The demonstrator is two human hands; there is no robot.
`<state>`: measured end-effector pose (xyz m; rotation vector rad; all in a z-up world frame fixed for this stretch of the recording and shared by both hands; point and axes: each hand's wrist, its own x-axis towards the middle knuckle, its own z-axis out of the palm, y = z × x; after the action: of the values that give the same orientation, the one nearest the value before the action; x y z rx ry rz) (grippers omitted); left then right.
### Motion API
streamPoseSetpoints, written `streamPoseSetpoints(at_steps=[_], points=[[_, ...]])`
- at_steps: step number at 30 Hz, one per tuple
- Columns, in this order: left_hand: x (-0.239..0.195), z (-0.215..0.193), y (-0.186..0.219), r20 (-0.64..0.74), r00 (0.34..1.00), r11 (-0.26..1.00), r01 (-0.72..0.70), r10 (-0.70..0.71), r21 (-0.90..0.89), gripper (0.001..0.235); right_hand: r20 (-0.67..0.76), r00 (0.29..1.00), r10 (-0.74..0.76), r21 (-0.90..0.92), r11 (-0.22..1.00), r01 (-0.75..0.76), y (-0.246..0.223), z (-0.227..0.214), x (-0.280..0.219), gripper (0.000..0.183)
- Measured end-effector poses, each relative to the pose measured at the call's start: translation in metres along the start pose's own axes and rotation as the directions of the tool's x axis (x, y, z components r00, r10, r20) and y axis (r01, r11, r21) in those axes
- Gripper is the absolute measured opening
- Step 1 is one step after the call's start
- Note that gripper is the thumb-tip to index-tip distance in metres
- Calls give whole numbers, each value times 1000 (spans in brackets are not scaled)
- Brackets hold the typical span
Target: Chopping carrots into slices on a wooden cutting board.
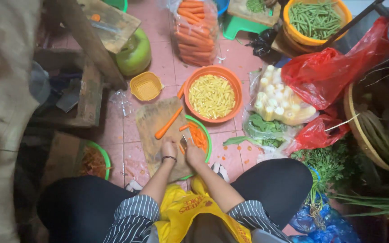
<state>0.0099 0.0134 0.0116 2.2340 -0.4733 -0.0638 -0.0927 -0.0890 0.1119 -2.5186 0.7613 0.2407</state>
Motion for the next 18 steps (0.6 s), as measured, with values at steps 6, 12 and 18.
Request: streamPoseSetpoints(at_steps=[6,12,18], points=[[58,-11,21,46,982,982,-185,184,22,27,-50,993,-111,6,994,112,-14,8,-6,38],[80,10,45,351,883,905,-389,313,171,36,-152,982,112,40,993,-107,31,3,21,28],[50,-15,57,461,864,936,-308,201,169,19,-159,976,148,128,983,-128,30,-17,29,31]])
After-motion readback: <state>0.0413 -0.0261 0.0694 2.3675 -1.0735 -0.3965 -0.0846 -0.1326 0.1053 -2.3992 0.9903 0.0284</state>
